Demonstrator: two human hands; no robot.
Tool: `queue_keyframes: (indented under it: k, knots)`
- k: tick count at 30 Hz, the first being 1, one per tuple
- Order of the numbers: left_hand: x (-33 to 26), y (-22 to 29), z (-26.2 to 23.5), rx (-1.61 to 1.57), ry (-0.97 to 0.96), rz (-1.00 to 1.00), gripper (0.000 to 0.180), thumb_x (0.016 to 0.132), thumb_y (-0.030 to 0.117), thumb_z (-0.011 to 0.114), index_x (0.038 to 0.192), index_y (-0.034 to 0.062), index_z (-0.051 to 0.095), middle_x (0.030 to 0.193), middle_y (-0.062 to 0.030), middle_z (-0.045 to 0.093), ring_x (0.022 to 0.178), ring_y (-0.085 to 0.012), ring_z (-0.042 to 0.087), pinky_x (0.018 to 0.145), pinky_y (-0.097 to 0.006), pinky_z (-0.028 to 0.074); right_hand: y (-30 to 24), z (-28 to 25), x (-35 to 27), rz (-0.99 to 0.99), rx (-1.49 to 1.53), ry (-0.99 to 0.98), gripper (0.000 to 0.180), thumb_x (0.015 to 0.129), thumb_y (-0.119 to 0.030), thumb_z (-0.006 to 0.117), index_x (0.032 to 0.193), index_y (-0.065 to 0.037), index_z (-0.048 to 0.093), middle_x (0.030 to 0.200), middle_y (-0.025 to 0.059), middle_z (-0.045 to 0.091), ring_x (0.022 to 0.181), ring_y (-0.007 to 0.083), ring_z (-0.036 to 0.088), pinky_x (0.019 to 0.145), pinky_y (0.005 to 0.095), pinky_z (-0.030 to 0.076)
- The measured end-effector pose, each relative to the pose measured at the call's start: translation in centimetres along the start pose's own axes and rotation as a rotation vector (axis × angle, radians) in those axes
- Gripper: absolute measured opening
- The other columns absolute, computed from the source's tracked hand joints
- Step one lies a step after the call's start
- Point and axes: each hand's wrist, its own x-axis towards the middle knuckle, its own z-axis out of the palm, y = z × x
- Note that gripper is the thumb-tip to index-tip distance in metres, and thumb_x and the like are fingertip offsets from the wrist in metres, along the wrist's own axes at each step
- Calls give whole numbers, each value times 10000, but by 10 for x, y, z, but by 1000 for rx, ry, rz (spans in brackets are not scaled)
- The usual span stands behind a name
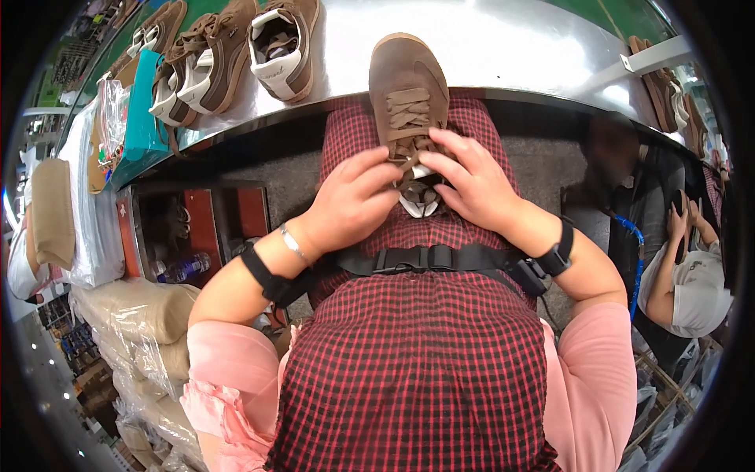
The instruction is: The recorder is lacing a pair of brown shoes on a production line.
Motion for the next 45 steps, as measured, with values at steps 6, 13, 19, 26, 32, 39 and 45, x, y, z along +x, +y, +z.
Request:
queue_keyframes:
  k: [6, 13, 19, 26, 32, 39, 45]
  knots:
    - [-15, 2, -14, -199, 203, -382, 155, 744, -2, 686, 880, 10, 612, 922, -126, 607, 803, -274, 616, 669, -322, 508, 4, -30, -17, 453, 481, 0, 113, 804, -39, 644, 914, -10, 647, 824, 81, 641, 767, 156, 621, 690, 268, 493]
    - [33, -2, -6, -206, -53, -453, 220, 740, 50, 703, 945, 37, 625, 924, -103, 552, 802, -262, 565, 712, -336, 480, -6, -20, 33, 203, -128, -48, 211, 790, -142, 668, 983, -69, 626, 806, 93, 614, 717, 263, 624, 645, 346, 510]
    - [29, -12, -19, -219, -278, -428, 229, 701, 69, 725, 908, 46, 630, 877, -90, 494, 823, -262, 527, 751, -314, 459, 8, -11, 21, 411, 410, -53, 123, 838, -144, 632, 912, -50, 602, 749, 38, 600, 674, 201, 604, 614, 323, 494]
    - [-4, -25, -16, -1237, -100, -1045, 121, 875, 139, 619, 896, 31, 568, 863, -10, 561, 814, -96, 529, 760, -239, 442, 34, -14, 1, 803, 1298, -113, 116, 914, -174, 588, 896, -60, 576, 767, -27, 565, 630, 47, 504, 599, 193, 434]
    - [35, -16, -23, -453, -222, -746, 169, 797, 134, 688, 792, 2, 583, 805, -47, 579, 728, -136, 549, 648, -275, 450, -1, -27, 32, 472, 322, -76, 217, 836, -228, 661, 854, -25, 586, 771, 31, 568, 628, 129, 548, 587, 259, 466]
    - [12, -46, -25, -938, -304, -1068, 181, 832, 175, 662, 731, 61, 565, 743, 4, 577, 702, -96, 537, 612, -266, 427, 40, -28, 20, 672, 1339, -93, 171, 870, -147, 592, 860, 22, 613, 877, 21, 562, 732, 104, 532, 703, 244, 445]
    - [3, -41, -20, -920, -196, -1099, 200, 855, 163, 628, 708, 55, 546, 712, 25, 547, 639, -59, 463, 591, -214, 378, 35, -27, 8, 655, 1153, -72, 146, 851, -117, 587, 819, 15, 640, 939, 37, 555, 811, 102, 502, 744, 245, 419]
